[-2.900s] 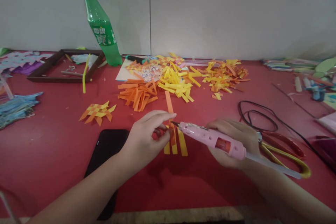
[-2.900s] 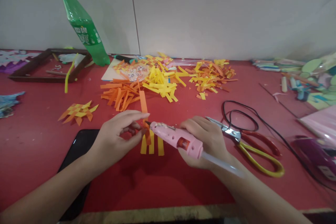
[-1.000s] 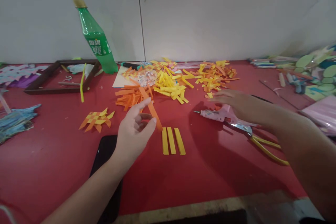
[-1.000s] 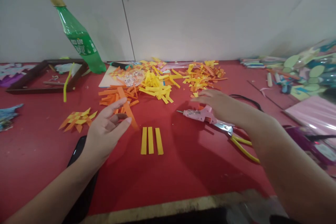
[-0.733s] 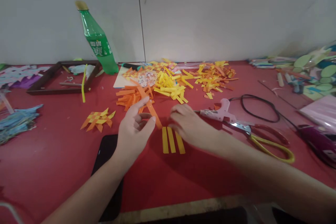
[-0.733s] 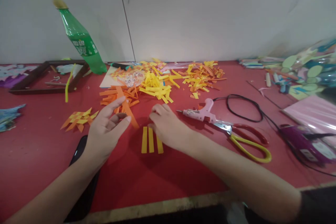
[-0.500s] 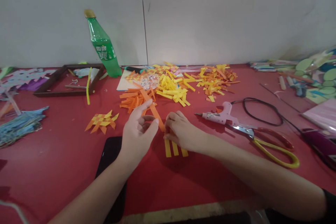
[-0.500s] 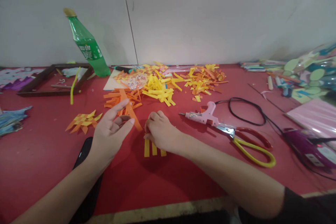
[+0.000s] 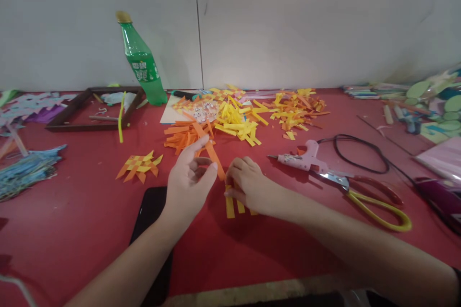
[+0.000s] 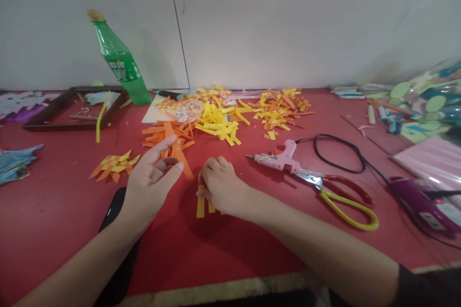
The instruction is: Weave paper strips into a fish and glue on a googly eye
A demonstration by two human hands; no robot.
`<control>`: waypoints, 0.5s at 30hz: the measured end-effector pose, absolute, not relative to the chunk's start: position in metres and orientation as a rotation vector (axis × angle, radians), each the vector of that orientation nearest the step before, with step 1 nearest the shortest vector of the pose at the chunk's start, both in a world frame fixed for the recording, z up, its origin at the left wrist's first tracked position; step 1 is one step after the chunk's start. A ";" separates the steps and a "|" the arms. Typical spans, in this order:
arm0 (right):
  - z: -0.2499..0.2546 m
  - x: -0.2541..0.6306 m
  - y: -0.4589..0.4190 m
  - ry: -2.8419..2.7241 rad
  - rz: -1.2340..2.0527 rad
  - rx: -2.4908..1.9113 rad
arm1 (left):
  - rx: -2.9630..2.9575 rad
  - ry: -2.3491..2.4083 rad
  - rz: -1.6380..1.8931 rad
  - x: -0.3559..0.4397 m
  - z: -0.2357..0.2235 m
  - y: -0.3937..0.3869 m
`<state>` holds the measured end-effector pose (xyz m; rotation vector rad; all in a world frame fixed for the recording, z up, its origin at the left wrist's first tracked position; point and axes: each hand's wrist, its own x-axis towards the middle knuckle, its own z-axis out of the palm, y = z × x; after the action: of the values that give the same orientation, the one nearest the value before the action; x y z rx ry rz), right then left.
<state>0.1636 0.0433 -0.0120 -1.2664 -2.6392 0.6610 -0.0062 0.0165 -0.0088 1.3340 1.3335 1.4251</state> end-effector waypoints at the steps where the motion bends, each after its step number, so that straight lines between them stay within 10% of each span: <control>1: -0.012 0.162 0.042 -2.630 0.677 -1.269 | 1.336 1.335 1.426 -0.006 -0.009 0.016; 15: -0.002 0.202 0.041 -1.691 1.191 -1.176 | 1.298 1.210 1.222 -0.003 -0.006 0.007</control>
<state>0.2025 0.0407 -0.0023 -1.1763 -1.6909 1.1912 -0.0029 0.0074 -0.0059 1.2978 1.2100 1.2217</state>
